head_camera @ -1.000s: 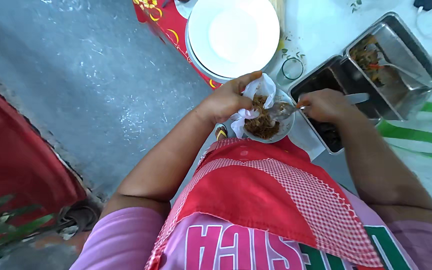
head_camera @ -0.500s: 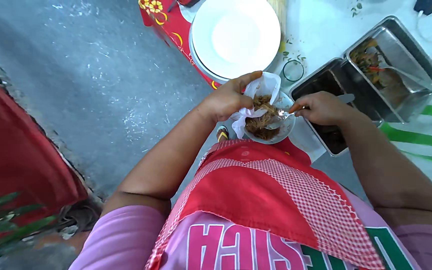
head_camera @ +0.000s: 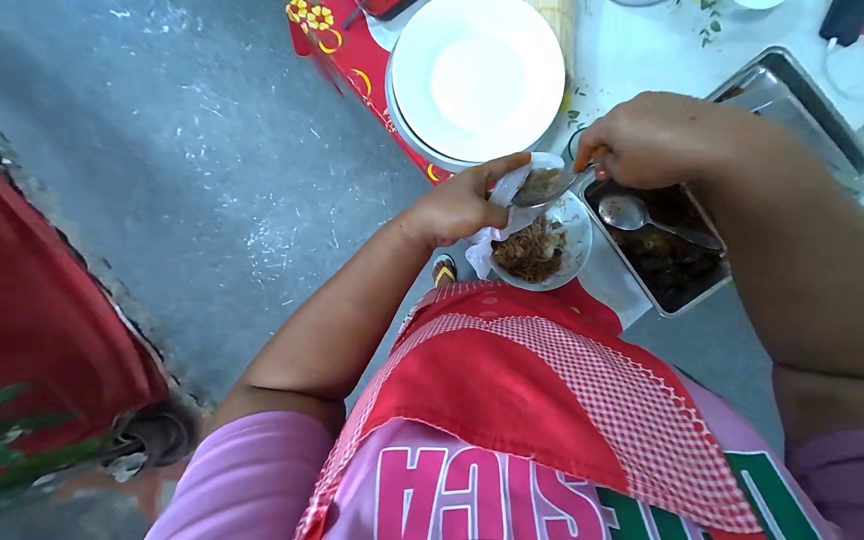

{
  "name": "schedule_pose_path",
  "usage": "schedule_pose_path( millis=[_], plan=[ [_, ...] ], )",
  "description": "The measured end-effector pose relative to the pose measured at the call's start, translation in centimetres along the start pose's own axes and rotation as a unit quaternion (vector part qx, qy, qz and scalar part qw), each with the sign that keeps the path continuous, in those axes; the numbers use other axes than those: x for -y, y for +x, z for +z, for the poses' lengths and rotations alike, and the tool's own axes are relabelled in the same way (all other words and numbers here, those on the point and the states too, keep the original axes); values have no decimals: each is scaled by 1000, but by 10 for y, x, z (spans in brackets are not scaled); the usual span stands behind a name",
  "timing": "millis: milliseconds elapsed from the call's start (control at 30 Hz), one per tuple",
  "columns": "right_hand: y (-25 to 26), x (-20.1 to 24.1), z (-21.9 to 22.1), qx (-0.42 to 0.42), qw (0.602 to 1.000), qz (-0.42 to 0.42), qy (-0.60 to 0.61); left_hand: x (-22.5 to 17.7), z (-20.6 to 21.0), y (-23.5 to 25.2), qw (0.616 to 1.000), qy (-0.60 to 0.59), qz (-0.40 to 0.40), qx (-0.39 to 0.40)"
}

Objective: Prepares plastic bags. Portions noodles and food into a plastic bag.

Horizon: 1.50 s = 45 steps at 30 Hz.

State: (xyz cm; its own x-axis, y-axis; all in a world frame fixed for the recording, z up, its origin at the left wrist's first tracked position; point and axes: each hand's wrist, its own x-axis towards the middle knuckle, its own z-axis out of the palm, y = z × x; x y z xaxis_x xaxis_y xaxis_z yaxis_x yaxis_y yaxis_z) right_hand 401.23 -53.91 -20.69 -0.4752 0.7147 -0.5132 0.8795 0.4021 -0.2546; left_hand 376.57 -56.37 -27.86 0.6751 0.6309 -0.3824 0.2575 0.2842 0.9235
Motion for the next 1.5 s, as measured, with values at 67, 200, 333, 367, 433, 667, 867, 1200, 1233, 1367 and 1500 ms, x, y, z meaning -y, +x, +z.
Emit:
schedule_pose_path(
  millis=[67,200,333,367,433,667,867,1200,1233,1367,1500],
  plan=[
    [-1,-1,-7,13,999,23,-20,-1,-1,-1,1000,-9,1,-1],
    [-3,11,-11,38,991,88,-95,1,-2,0,1000,-22,4,5],
    [-14,18,-23,81,982,118,-121,3,-6,3,999,-37,14,3],
    [-18,12,-26,73,985,113,-112,3,-8,3,999,-45,15,3],
    [-27,0,-32,58,989,111,-84,4,-10,4,998,-57,16,-3],
    [-42,-66,26,-50,975,83,198,4,-8,-1,997,-71,22,-23],
    [-34,-54,99,-115,919,123,357,1,-6,-10,997,-40,2,-68],
    [-31,-27,86,104,967,232,24,-3,-6,-25,996,-47,24,-74],
    [-30,-22,86,101,967,235,-5,-2,-6,-25,996,-46,24,-75],
    [-29,-2,86,68,959,266,-69,-1,-8,-26,997,-35,20,-72],
    [-10,-2,113,52,955,279,-83,1,-10,-24,996,-35,26,-76]
  ],
)
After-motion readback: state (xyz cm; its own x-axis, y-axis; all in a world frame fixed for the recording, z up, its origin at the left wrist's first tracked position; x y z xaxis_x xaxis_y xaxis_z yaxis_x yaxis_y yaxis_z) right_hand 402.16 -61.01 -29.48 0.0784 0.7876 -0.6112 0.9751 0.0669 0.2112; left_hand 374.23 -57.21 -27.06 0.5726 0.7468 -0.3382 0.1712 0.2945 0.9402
